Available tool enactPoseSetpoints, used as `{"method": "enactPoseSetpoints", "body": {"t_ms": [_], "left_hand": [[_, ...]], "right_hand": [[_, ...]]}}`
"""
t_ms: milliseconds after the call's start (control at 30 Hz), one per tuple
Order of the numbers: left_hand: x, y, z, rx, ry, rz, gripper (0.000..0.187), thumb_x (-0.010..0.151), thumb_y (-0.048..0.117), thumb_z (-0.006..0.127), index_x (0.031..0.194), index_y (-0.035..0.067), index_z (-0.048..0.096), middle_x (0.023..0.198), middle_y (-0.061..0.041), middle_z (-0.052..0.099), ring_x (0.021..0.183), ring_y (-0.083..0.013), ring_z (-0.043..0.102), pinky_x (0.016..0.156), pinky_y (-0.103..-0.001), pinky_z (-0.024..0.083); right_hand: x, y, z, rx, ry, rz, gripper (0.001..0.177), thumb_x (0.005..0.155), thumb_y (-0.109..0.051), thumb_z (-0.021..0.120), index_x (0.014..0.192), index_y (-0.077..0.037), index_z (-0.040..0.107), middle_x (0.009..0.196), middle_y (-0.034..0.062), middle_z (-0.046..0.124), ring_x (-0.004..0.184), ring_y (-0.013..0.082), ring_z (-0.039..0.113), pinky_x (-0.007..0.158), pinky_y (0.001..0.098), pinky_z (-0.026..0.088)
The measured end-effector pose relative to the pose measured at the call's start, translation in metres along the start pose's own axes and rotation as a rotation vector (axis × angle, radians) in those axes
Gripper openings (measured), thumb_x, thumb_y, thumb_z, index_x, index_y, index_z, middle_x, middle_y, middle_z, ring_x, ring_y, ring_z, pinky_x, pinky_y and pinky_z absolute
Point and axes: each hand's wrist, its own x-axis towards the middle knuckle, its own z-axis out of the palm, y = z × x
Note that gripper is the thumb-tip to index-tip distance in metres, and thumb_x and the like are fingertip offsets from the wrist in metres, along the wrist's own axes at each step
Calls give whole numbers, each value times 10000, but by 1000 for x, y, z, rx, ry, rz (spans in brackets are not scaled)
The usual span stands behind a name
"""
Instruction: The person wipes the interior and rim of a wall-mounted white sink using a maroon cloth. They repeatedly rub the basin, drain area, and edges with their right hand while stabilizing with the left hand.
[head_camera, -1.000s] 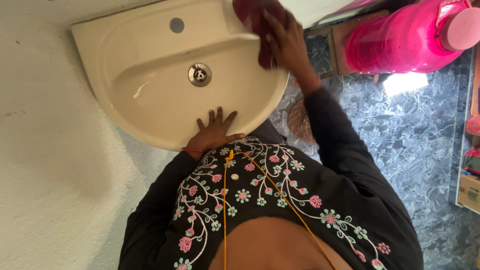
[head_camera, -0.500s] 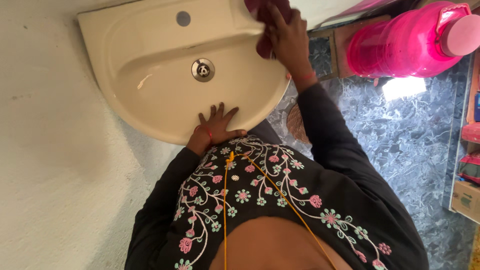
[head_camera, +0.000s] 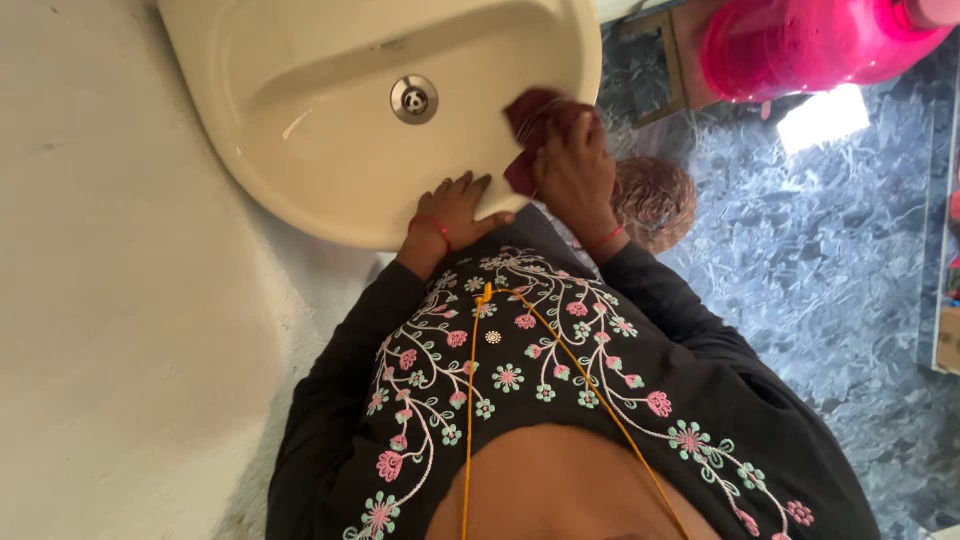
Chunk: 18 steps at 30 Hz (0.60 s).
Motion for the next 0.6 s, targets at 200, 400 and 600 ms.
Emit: {"method": "enactPoseSetpoints", "body": {"t_ms": [200,400,600], "left_hand": [[-17,-16,5,76,-29,176,848,795,645,726,1396,72,554,1351,-227,597,1194,-432,602,984,-538,490],[-70,-101,-53,-340,50,53,386,883,347,668,1184,114,731,1152,-133,760,1034,-301,739,926,-414,568],[-111,-116,-98,-2,499,-368,624,945,574,608,1435,190,558,1598,-166,371,1485,-443,260,1049,-755,206]], "right_hand": [[-8,-68,-13,-77,-297,-291,350,935,-397,621,1046,-89,746,1158,169,678,1137,408,601,862,592,485],[30,-137,15,221,-793,-515,358,968,-424,546,1133,-163,726,1039,177,729,953,418,692,784,599,542],[50,-233,120,948,-690,-702,464,1003,-421,548,1320,-90,619,1231,204,688,1132,396,670,1022,493,506]]}}
